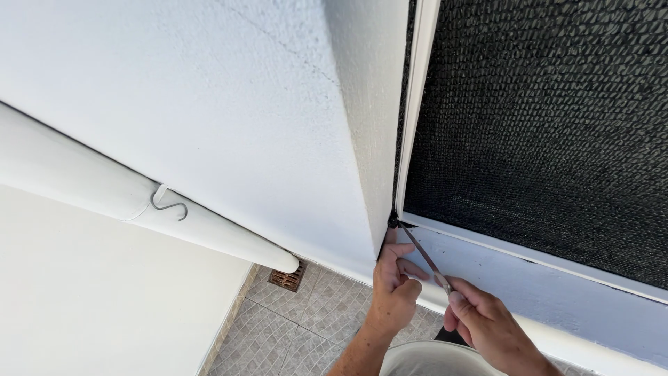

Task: Trimming and installing a mesh screen into a window frame using a knife and scissors

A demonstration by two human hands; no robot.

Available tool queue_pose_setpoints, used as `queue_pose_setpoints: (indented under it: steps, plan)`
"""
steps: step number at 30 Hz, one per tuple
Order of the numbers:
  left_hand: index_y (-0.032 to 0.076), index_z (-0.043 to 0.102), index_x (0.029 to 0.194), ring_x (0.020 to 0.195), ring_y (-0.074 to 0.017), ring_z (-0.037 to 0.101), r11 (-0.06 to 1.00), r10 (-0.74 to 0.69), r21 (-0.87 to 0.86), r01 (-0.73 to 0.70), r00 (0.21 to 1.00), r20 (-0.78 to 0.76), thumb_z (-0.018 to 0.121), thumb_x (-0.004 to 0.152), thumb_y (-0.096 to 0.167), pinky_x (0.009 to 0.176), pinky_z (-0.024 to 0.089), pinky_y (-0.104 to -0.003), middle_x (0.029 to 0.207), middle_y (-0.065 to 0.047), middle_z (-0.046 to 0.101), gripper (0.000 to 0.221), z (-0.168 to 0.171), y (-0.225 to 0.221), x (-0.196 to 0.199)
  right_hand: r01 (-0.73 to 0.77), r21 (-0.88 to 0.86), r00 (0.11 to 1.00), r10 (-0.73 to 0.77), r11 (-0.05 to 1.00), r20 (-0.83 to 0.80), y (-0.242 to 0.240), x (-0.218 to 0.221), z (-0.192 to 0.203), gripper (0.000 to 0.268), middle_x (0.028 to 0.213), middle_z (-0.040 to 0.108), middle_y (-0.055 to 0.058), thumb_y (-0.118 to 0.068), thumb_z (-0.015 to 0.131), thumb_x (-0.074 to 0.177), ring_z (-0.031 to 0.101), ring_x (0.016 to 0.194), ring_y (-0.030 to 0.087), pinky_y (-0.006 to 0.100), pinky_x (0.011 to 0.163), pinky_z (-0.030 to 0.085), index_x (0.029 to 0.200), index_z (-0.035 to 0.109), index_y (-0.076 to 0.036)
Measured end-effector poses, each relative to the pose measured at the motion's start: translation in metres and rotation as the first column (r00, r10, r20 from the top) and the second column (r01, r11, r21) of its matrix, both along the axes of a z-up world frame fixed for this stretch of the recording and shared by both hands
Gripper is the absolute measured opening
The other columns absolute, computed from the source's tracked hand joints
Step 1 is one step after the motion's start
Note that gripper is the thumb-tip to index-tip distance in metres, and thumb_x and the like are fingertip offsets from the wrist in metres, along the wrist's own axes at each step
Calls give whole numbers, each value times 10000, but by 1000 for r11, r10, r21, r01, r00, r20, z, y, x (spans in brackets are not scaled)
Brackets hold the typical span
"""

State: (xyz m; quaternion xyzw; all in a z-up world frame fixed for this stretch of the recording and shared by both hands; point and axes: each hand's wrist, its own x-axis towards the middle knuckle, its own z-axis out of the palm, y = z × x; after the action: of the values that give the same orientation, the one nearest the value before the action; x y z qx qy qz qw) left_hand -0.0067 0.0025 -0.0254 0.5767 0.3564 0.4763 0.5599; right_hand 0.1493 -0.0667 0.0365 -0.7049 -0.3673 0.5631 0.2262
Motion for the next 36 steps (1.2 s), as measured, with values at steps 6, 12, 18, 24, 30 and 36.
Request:
queue_pose_setpoints:
  steps: [6,12,18,24,30,36]
  plan:
    - [17,465,1079,732,-231,669,997,-71,53,64,986,152,501,740,140,522,450,-300,1439,-202,439,362,-3,1,-4,109,29,974,-101,994,-201,-2,-6,-42,388,645,548,129,-223,445,1057,378,458,196,309,431,292,1143,745,8]
    - [7,446,1059,734,-236,631,994,-102,54,94,978,179,618,918,424,502,530,-345,1637,-219,266,472,-3,3,-4,113,52,966,-98,992,-237,-1,-17,-39,332,667,583,134,-212,466,1077,364,449,189,302,403,279,1029,706,11]
    - [5,434,1071,686,-246,638,992,-86,101,76,991,98,579,965,286,465,537,-320,1667,-229,234,334,-7,2,-6,198,-4,925,-188,980,-329,5,-34,-30,263,635,659,232,-134,465,1051,525,397,267,343,349,384,936,619,45]
    - [107,455,1389,966,-217,774,987,51,159,2,943,-329,465,1025,473,694,595,-328,1629,-177,374,517,30,-21,-19,373,-127,713,-371,919,-595,8,-60,-28,379,471,506,197,-82,530,933,494,343,272,375,279,361,1221,763,0]
    - [-12,384,1503,1178,-323,721,985,-32,133,114,863,-504,545,970,353,931,557,-476,1600,-243,395,666,41,-22,-37,488,-134,569,-430,863,-701,8,-83,-72,142,594,538,128,-32,530,965,492,491,227,347,427,375,969,670,-9]
    - [17,517,1444,1353,-346,583,974,0,182,136,803,-596,621,916,329,986,515,-495,1537,-207,511,622,24,-21,-58,585,-105,477,-446,805,-757,12,-106,-88,204,703,570,94,53,481,948,493,629,216,352,579,410,816,622,-11]
